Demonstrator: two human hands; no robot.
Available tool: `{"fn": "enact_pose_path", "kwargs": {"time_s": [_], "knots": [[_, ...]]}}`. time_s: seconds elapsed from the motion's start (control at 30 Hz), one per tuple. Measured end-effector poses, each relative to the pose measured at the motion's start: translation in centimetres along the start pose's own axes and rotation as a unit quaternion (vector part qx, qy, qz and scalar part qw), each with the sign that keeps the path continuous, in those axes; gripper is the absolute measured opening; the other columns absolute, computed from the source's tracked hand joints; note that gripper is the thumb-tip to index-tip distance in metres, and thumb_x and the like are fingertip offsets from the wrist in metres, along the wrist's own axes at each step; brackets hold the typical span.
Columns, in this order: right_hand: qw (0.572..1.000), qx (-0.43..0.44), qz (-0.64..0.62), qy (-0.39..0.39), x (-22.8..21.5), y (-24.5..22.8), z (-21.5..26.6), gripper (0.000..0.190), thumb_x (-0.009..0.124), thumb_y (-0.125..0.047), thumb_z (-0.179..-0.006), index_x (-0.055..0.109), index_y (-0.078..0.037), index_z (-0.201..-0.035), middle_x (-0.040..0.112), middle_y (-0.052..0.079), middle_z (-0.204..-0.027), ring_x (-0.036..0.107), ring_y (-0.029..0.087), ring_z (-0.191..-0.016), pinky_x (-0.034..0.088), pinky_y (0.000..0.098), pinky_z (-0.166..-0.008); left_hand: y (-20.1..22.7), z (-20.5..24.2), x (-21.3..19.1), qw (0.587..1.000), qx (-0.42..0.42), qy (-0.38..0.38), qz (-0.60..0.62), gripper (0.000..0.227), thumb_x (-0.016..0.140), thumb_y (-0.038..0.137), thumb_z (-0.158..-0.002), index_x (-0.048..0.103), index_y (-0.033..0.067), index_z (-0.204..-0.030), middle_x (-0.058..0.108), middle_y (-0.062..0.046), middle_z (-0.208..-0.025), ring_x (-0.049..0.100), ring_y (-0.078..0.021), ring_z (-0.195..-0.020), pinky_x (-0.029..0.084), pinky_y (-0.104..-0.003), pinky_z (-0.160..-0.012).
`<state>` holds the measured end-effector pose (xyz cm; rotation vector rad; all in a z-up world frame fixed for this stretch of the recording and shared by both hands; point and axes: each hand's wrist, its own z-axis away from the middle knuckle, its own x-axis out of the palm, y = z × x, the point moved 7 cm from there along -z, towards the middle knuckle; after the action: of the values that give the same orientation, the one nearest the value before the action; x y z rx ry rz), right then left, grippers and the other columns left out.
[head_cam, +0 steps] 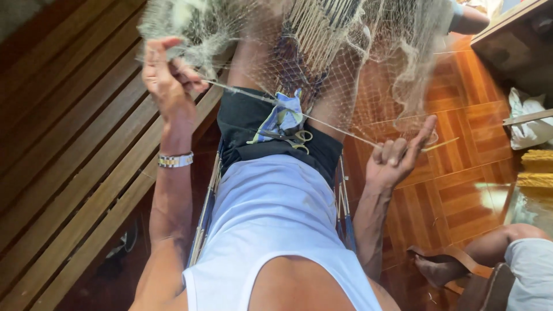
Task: The person repairs a fishing net by hand using a wooden needle and scissors, tying knots and cutting excess thread.
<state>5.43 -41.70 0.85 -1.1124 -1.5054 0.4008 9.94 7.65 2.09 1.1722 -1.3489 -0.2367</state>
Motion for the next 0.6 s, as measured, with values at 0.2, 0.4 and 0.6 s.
{"fn": "enact_pose_path", "kwargs": {"time_s": [0.2,0.4,0.6], "knots": [[0.998,0.019,-0.016,0.065,-2.9,3.0,-2.6,0.050,0.048,-0.031,-0.117,0.036,-0.030,-0.165,0.024,-0.007,-0.056,0.018,0.004,-0.044,0.023,0.0212,-0.041,3.6,-0.1,-1.1,0.987,0.065,0.096,-0.114,0.041,0.045,0.047,-0.103,0.063,0.0101,-0.107,0.075,-0.011,-0.081,0.076,-0.0208,-0.066,0.055,-0.024,-0.044],[0.996,0.021,0.007,0.091,-4.5,3.0,-4.4,0.053,0.054,-0.033,-0.114,0.039,-0.028,-0.164,0.029,-0.006,-0.058,0.019,0.005,-0.047,0.023,0.0230,-0.046,1.9,-0.8,-3.9,0.992,0.033,0.122,-0.016,0.034,0.051,0.045,-0.099,0.070,0.0178,-0.106,0.076,-0.010,-0.120,0.077,-0.0234,-0.110,0.071,-0.036,-0.082],[0.984,0.028,0.038,0.174,-5.8,2.5,-5.6,0.056,0.057,-0.037,-0.109,0.044,-0.027,-0.162,0.033,-0.006,-0.058,0.025,0.006,-0.046,0.031,0.0211,-0.042,0.8,-2.0,-6.4,0.987,0.057,0.153,0.014,0.047,0.060,0.056,-0.096,0.070,0.0214,-0.127,0.061,-0.006,-0.124,0.060,-0.0201,-0.113,0.057,-0.046,-0.098]]}}
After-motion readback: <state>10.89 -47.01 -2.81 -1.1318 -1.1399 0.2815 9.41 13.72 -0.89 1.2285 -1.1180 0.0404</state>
